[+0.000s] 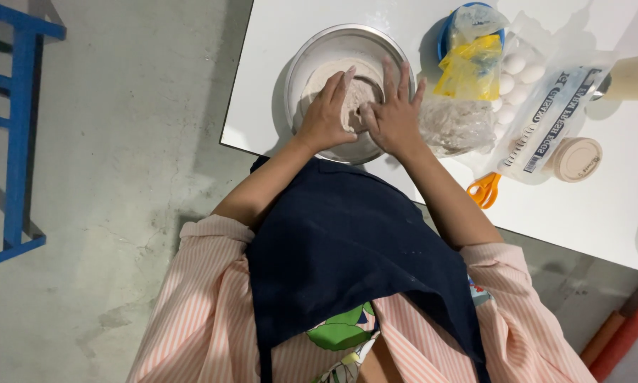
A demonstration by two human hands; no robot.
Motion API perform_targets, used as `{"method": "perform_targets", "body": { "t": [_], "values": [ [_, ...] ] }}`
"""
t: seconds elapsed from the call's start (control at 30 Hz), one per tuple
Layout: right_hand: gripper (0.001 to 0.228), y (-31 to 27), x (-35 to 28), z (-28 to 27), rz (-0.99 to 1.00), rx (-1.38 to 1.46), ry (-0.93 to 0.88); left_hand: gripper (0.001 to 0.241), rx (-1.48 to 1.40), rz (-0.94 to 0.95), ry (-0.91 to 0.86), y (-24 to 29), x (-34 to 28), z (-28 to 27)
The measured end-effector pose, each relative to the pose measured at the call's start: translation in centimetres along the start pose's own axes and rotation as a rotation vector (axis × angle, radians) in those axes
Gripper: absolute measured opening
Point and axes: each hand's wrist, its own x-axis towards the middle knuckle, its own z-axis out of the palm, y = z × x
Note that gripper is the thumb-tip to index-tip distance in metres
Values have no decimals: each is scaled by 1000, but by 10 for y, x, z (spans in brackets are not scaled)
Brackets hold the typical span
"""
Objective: Preparing ingredients for dough by sifting flour and adding water to a mixing bowl.
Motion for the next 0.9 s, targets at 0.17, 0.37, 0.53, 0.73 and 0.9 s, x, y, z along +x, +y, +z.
{"method": "perform_targets", "body": {
  "t": [0.17,0.37,0.53,0.73,0.9],
  "values": [
    [47,0,8,24,-11,47,27,115,38,70,34,-21,0,15],
    [50,17,12,2,-51,-51,-9,121,69,125,29,-11,21,-4],
    [48,15,32,-17,-90,-139,168,123,23,136,13,4,43,-22],
    [42,-5,30,-54,-93,44,25,121,98,306,107,2,48,-32],
    [18,0,22,-73,-14,288,187,138,165,254,79,13,35,-41]
  ]
}}
